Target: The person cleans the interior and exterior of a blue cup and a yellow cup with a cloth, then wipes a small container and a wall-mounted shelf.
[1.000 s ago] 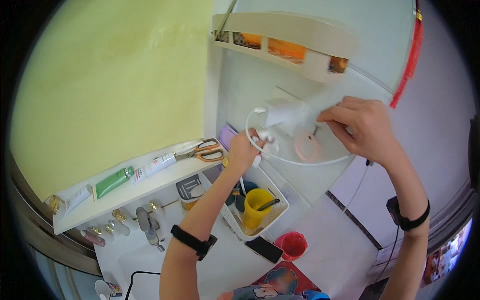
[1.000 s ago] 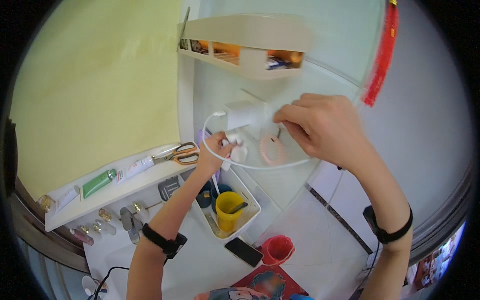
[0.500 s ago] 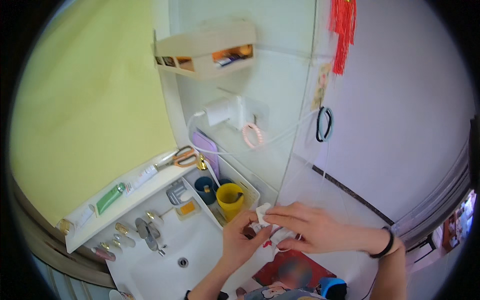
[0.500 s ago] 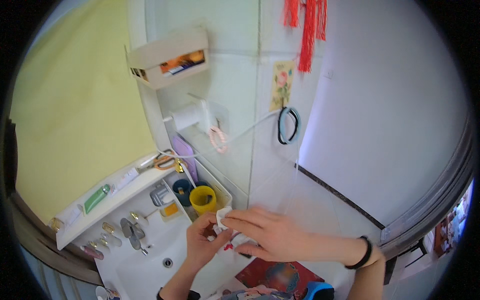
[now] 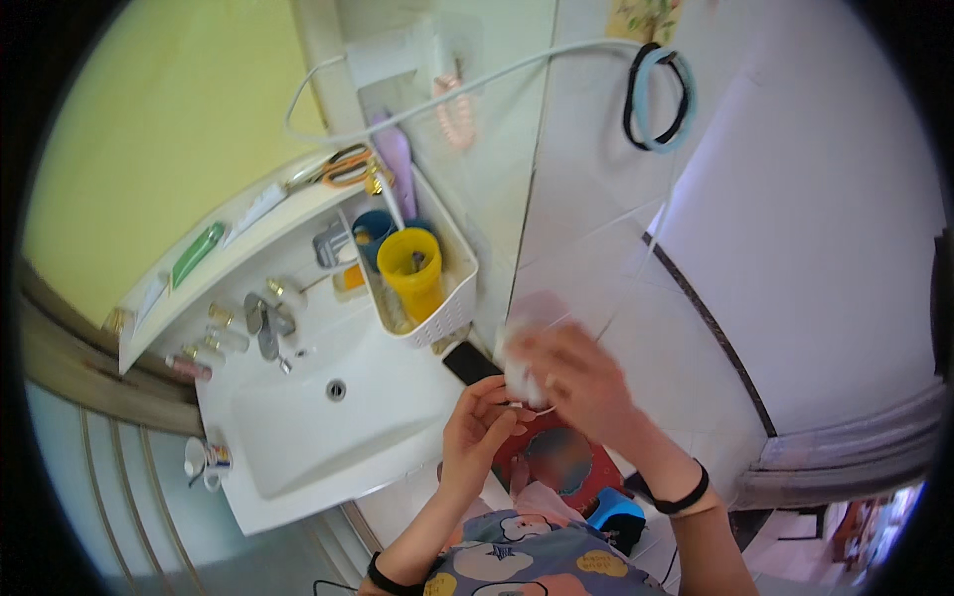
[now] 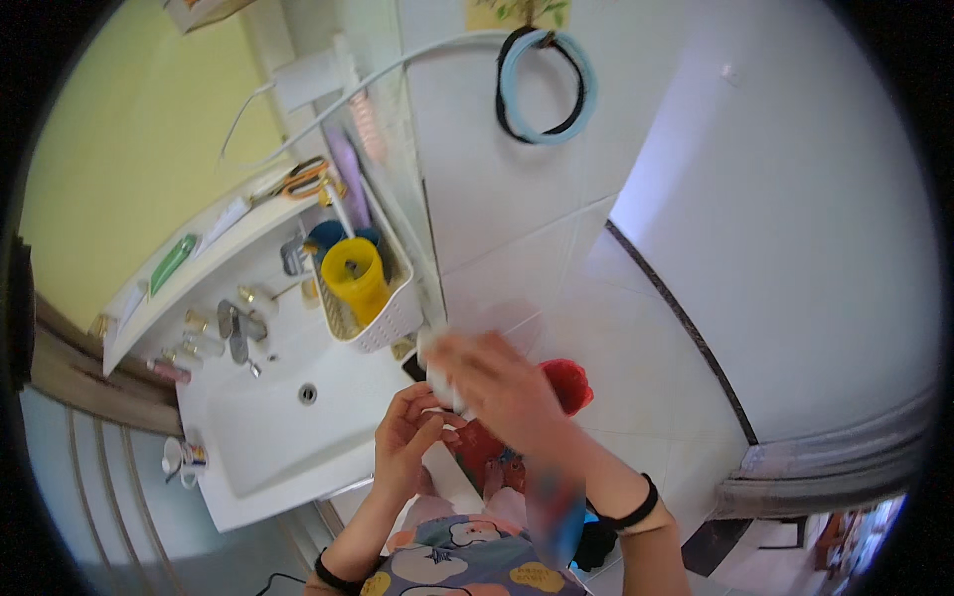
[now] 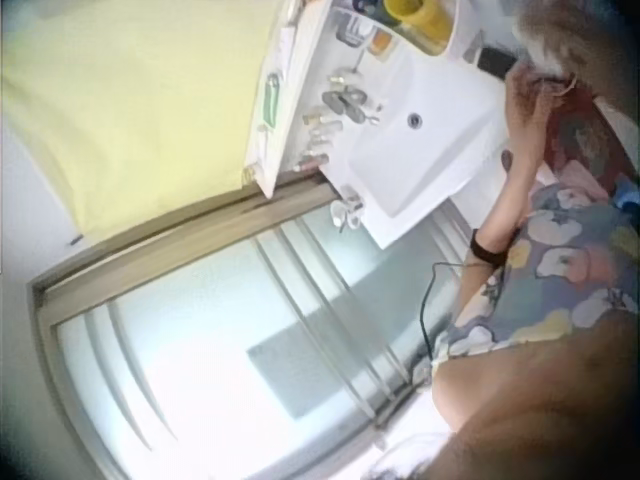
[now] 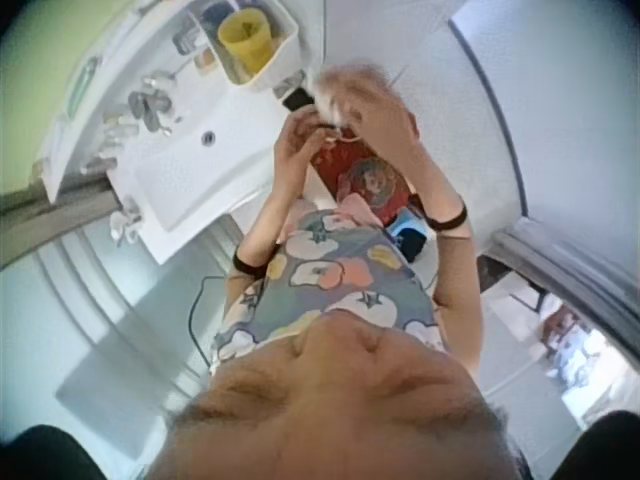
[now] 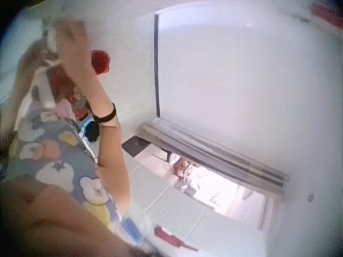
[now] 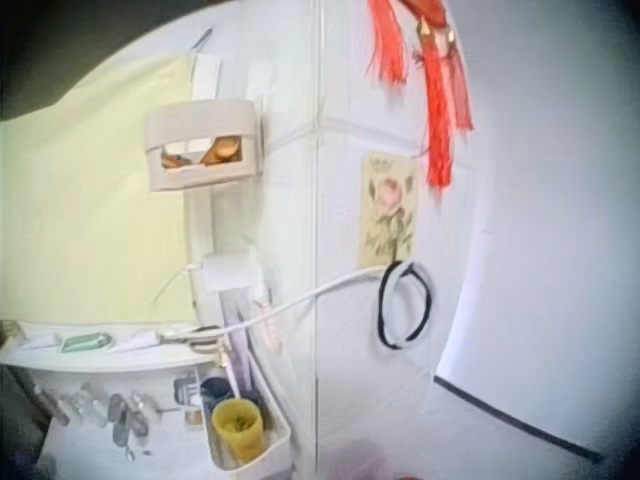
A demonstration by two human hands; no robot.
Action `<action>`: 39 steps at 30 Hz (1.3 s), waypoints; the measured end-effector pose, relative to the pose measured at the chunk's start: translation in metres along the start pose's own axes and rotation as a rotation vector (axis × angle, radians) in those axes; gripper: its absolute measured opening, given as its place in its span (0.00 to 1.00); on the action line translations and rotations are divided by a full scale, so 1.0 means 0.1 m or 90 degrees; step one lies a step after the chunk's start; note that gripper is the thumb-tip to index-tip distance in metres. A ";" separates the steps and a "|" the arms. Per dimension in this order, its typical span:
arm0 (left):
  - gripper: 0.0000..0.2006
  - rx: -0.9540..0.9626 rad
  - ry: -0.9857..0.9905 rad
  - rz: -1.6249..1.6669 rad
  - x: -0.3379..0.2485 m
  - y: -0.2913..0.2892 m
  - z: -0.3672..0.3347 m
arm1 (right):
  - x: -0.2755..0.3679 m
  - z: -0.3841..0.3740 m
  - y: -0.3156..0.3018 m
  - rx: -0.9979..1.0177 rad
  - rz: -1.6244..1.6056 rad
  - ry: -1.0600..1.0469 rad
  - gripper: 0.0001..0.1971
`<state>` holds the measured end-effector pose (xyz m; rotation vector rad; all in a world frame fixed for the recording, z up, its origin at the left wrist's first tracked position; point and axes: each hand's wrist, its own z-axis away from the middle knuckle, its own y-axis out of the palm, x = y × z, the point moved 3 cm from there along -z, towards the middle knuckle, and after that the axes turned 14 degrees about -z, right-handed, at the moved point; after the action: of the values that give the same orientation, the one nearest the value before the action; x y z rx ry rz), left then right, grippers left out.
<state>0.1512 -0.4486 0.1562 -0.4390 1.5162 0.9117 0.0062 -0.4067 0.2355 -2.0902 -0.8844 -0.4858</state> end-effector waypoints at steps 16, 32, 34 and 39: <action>0.10 0.090 -0.111 -0.228 0.50 -0.76 0.75 | -0.27 -0.51 0.71 -0.149 0.137 -0.023 0.18; 0.14 0.381 -0.217 -0.483 1.51 -1.34 1.44 | 0.41 2.62 1.83 0.023 -0.212 0.506 0.18; 0.15 0.471 -0.210 -0.450 1.63 -1.22 1.59 | 0.67 3.04 1.69 -0.040 -0.226 0.597 0.18; 0.23 0.615 -0.246 -0.484 1.76 -0.73 1.97 | 1.60 3.63 1.41 -0.243 -0.333 0.709 0.16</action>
<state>0.3029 -0.3041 -0.0204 -0.0809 1.1145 -0.3449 0.2321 -0.1129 0.0359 -1.4456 -0.6338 -1.9632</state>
